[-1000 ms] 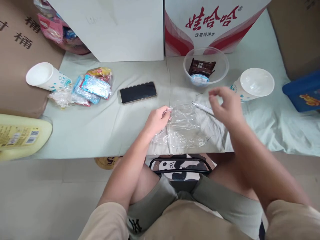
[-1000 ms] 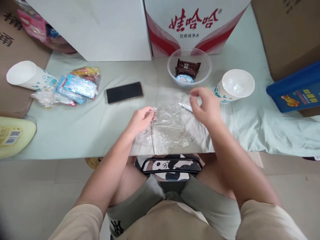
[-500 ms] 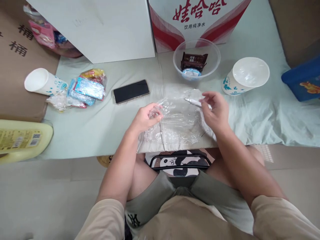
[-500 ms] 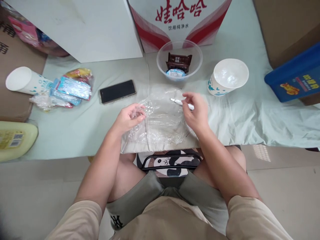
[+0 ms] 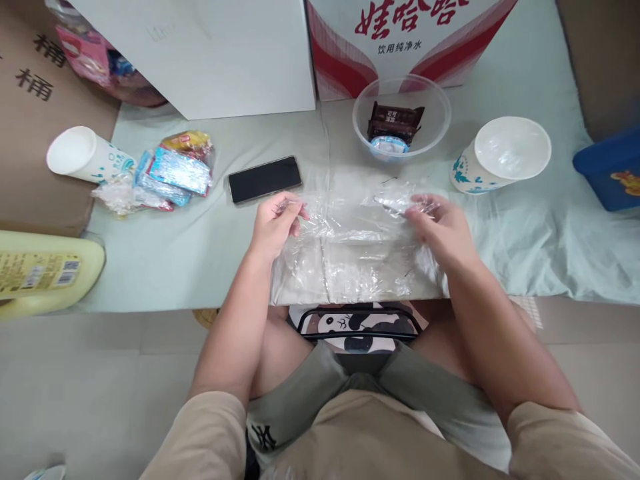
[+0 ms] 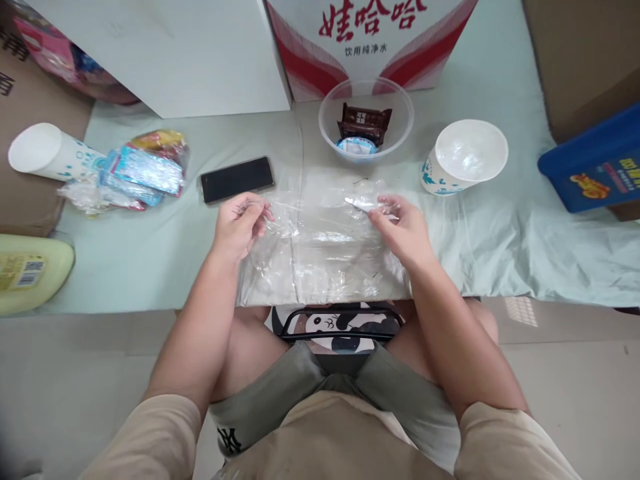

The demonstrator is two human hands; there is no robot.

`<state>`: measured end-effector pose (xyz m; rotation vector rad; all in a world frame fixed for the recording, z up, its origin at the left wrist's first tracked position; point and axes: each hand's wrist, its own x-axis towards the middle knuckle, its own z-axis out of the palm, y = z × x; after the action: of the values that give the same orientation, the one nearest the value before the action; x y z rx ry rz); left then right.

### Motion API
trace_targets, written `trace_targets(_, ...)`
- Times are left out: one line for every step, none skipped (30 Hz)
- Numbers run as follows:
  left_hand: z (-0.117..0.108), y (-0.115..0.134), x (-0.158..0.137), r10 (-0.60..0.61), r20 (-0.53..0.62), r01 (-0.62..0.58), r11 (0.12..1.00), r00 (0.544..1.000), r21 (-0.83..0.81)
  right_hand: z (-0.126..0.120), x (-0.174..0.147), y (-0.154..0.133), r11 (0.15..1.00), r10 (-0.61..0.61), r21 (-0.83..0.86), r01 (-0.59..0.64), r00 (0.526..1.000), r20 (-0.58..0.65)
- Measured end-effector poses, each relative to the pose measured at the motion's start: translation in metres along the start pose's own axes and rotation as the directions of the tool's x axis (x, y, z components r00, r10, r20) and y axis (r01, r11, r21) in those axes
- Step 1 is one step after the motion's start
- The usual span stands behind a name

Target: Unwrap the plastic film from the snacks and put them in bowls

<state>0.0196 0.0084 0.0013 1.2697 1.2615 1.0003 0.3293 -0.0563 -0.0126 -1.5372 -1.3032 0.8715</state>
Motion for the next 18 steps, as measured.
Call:
trace_targets(0.000, 0.000, 0.001, 0.006, -0.013, -0.006, 1.000, 1.000, -0.003, 0.000, -0.002, -0.005, 0.999, 0.041, -0.036, -0.040, 0.999, 0.036)
trace_targets(-0.002, 0.000, 0.002, 0.011, -0.029, -0.011, 1.000, 1.000, -0.005, 0.000, -0.004, -0.010, 0.996, 0.076, -0.048, -0.074, 0.996, 0.039)
trace_targets(-0.004, 0.000, 0.003, 0.014, -0.042, -0.014, 1.000, 0.999, -0.011, 0.001, -0.005, -0.014, 0.995, 0.090, -0.032, -0.089, 0.996, 0.012)
trace_targets(-0.006, 0.001, 0.003, 0.019, -0.051, -0.021, 0.999, 0.999, -0.026, 0.002, -0.006, -0.016, 0.997, 0.076, 0.003, -0.076, 0.997, -0.023)
trace_targets(-0.009, 0.002, 0.003, 0.030, -0.054, -0.033, 0.998, 0.998, -0.052, 0.002, -0.007, -0.018, 0.997, 0.055, 0.052, -0.051, 0.996, -0.070)
trace_targets(-0.011, 0.003, 0.002, 0.042, -0.049, -0.046, 0.995, 0.998, -0.085, 0.003, -0.006, -0.018, 0.994, 0.041, 0.104, -0.029, 0.993, -0.113)
trace_targets(-0.013, 0.004, 0.001, 0.051, -0.031, -0.054, 0.991, 0.998, -0.121, 0.003, -0.006, -0.018, 0.989, 0.037, 0.145, -0.016, 0.989, -0.146)
trace_targets(-0.014, 0.005, -0.001, 0.048, 0.007, -0.047, 0.987, 0.999, -0.155, 0.003, -0.006, -0.017, 0.985, 0.042, 0.171, -0.013, 0.985, -0.166)
trace_targets(-0.013, 0.006, -0.002, 0.030, 0.065, -0.018, 0.984, 0.997, -0.179, 0.003, -0.005, -0.016, 0.983, 0.050, 0.182, -0.017, 0.982, -0.180)
trace_targets(-0.012, 0.006, -0.004, -0.006, 0.128, 0.030, 0.981, 0.992, -0.190, 0.003, -0.004, -0.015, 0.982, 0.059, 0.188, -0.022, 0.979, -0.195)
trace_targets(-0.009, 0.006, -0.005, -0.058, 0.186, 0.093, 0.978, 0.981, -0.188, 0.003, -0.004, -0.015, 0.981, 0.066, 0.191, -0.024, 0.974, -0.216)
trace_targets(-0.005, 0.005, -0.006, -0.117, 0.224, 0.158, 0.972, 0.968, -0.175, 0.003, -0.003, -0.014, 0.981, 0.068, 0.193, -0.022, 0.969, -0.237)
trace_targets(-0.002, 0.004, -0.007, -0.171, 0.232, 0.211, 0.964, 0.958, -0.163, 0.003, -0.002, -0.013, 0.980, 0.069, 0.198, -0.017, 0.964, -0.257)
trace_targets(0.001, 0.003, -0.006, -0.206, 0.211, 0.241, 0.958, 0.956, -0.156, 0.003, -0.001, -0.013, 0.979, 0.068, 0.203, -0.013, 0.960, -0.270)
trace_targets(0.003, 0.002, -0.005, -0.215, 0.169, 0.242, 0.957, 0.962, -0.159, 0.003, -0.001, -0.013, 0.978, 0.069, 0.208, -0.010, 0.959, -0.276)
trace_targets(0.004, 0.001, -0.004, -0.196, 0.119, 0.214, 0.962, 0.973, -0.168, 0.003, 0.000, -0.013, 0.976, 0.069, 0.218, -0.007, 0.958, -0.277)
trace_targets(0.004, 0.000, -0.002, -0.150, 0.066, 0.159, 0.971, 0.987, -0.179, 0.003, 0.000, -0.013, 0.972, 0.072, 0.233, -0.005, 0.958, -0.278)
trace_targets(0.003, 0.000, 0.000, -0.086, 0.015, 0.087, 0.979, 0.996, -0.185, 0.003, 0.000, -0.013, 0.967, 0.078, 0.255, -0.006, 0.958, -0.275)
